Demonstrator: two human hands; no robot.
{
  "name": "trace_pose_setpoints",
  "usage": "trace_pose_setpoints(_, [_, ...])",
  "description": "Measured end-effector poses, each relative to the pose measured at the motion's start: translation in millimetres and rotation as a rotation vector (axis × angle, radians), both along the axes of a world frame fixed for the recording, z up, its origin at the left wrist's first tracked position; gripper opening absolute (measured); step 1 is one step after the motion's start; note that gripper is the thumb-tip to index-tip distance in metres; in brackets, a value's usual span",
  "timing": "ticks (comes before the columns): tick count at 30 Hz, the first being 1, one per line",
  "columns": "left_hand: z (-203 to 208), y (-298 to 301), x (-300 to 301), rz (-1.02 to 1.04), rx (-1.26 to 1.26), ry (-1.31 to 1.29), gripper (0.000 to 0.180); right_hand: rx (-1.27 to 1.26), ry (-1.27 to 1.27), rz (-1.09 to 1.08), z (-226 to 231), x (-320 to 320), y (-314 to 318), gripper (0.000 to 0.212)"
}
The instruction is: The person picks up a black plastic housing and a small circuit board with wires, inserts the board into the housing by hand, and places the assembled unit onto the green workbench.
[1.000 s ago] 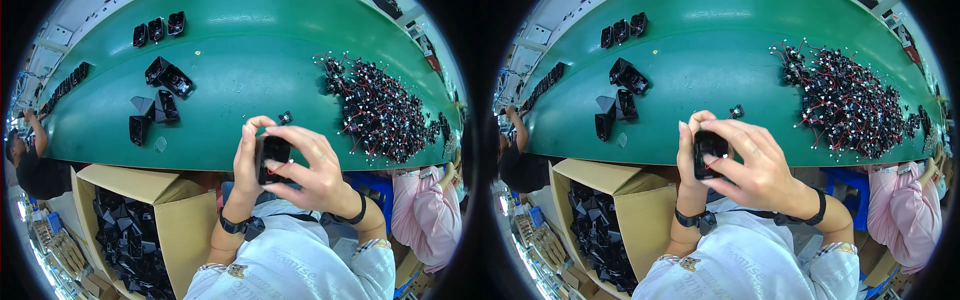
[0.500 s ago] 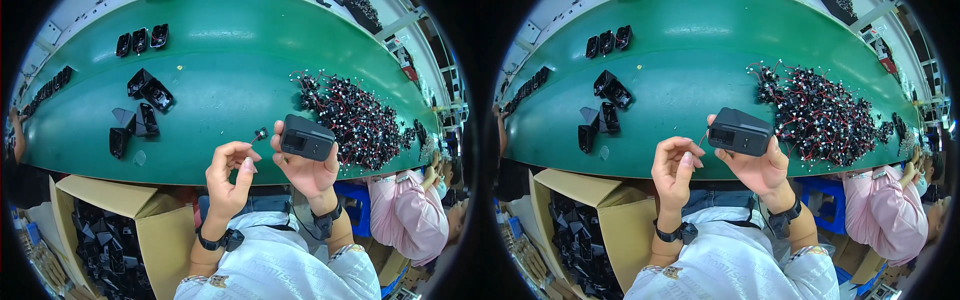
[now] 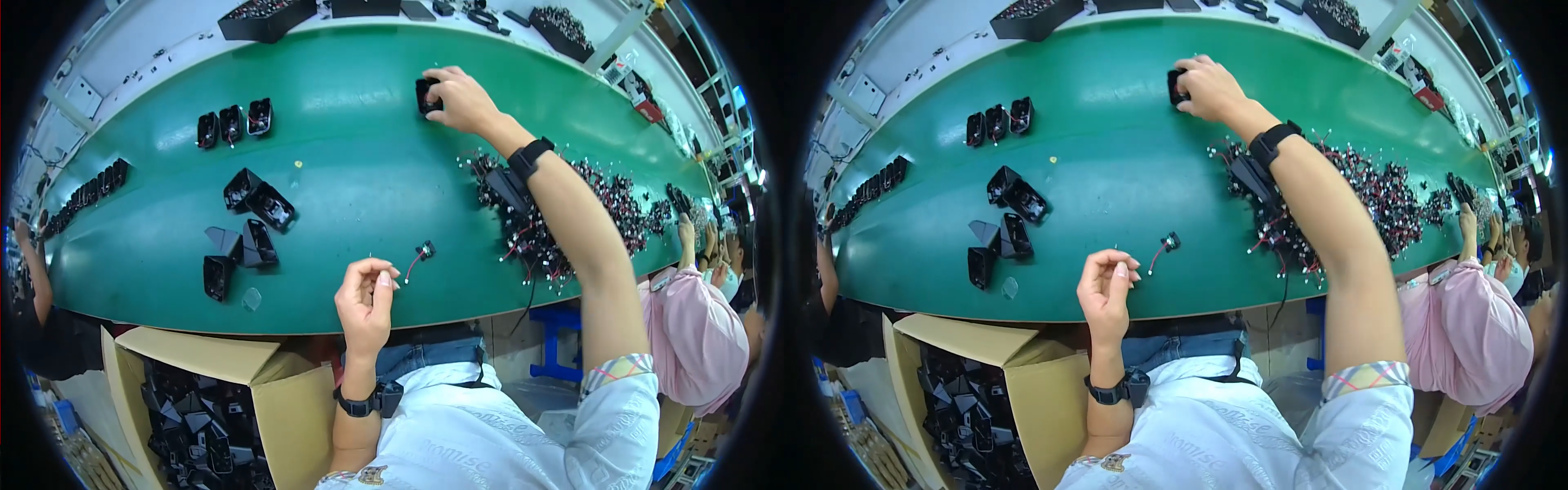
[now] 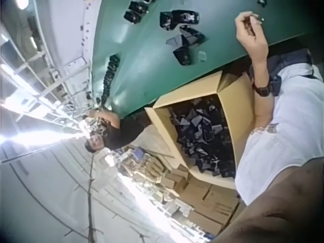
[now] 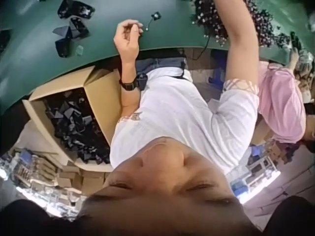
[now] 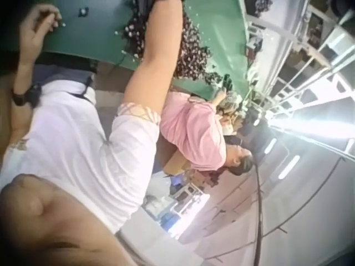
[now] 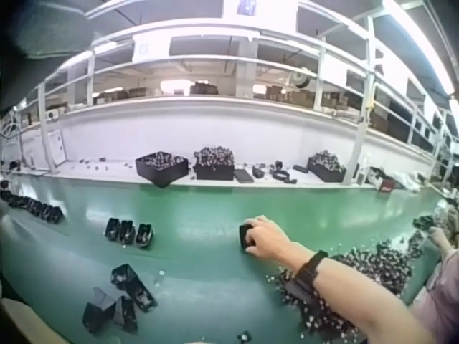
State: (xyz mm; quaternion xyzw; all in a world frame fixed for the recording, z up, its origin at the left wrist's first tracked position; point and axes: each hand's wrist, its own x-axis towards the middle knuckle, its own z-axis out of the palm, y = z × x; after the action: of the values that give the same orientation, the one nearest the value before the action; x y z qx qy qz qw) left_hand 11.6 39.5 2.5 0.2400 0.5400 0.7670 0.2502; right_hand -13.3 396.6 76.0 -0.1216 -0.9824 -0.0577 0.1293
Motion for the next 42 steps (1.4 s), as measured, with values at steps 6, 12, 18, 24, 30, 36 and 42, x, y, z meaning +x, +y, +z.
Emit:
trace_pose_setpoints(6, [-4.4, -3.4, 0.5, -0.035, -0.020, 0.036, 0.011, -0.225, -0.038, -0.097, -14.7, 9.8, 25.6, 0.031])
trace_pose_setpoints(12, [-2.7, -4.8, -2.5, -0.031, -0.020, 0.033, 0.011, -0.176, -0.069, -0.009, -9.6, 4.7, 22.4, 0.032])
trace_pose_setpoints(18, [-5.0, -0.8, -0.4, -0.030, -0.028, 0.058, 0.010, -0.139, -0.191, 0.011, 2.1, 14.4, 28.3, 0.044])
trace_pose_setpoints(24, [-6.3, -3.6, -1.7, -0.042, -0.049, 0.091, 0.010, -0.029, -0.339, 0.035, 7.0, 17.9, 13.4, 0.053])
trace_pose_setpoints(30, [-6.2, -1.9, 2.8, -0.030, -0.073, 0.146, 0.011, 0.190, -0.372, 0.020, 4.0, 8.7, 6.9, 0.038])
trace_pose_setpoints(36, [-7.0, -3.0, 0.7, -0.041, -0.108, 0.197, 0.010, 0.201, -0.458, 0.000, 12.6, 13.0, 1.5, 0.040])
trace_pose_setpoints(42, [-6.7, 1.4, 2.5, -0.001, -0.081, 0.190, 0.010, 0.176, -0.447, 0.122, 23.8, 18.3, 11.2, 0.042])
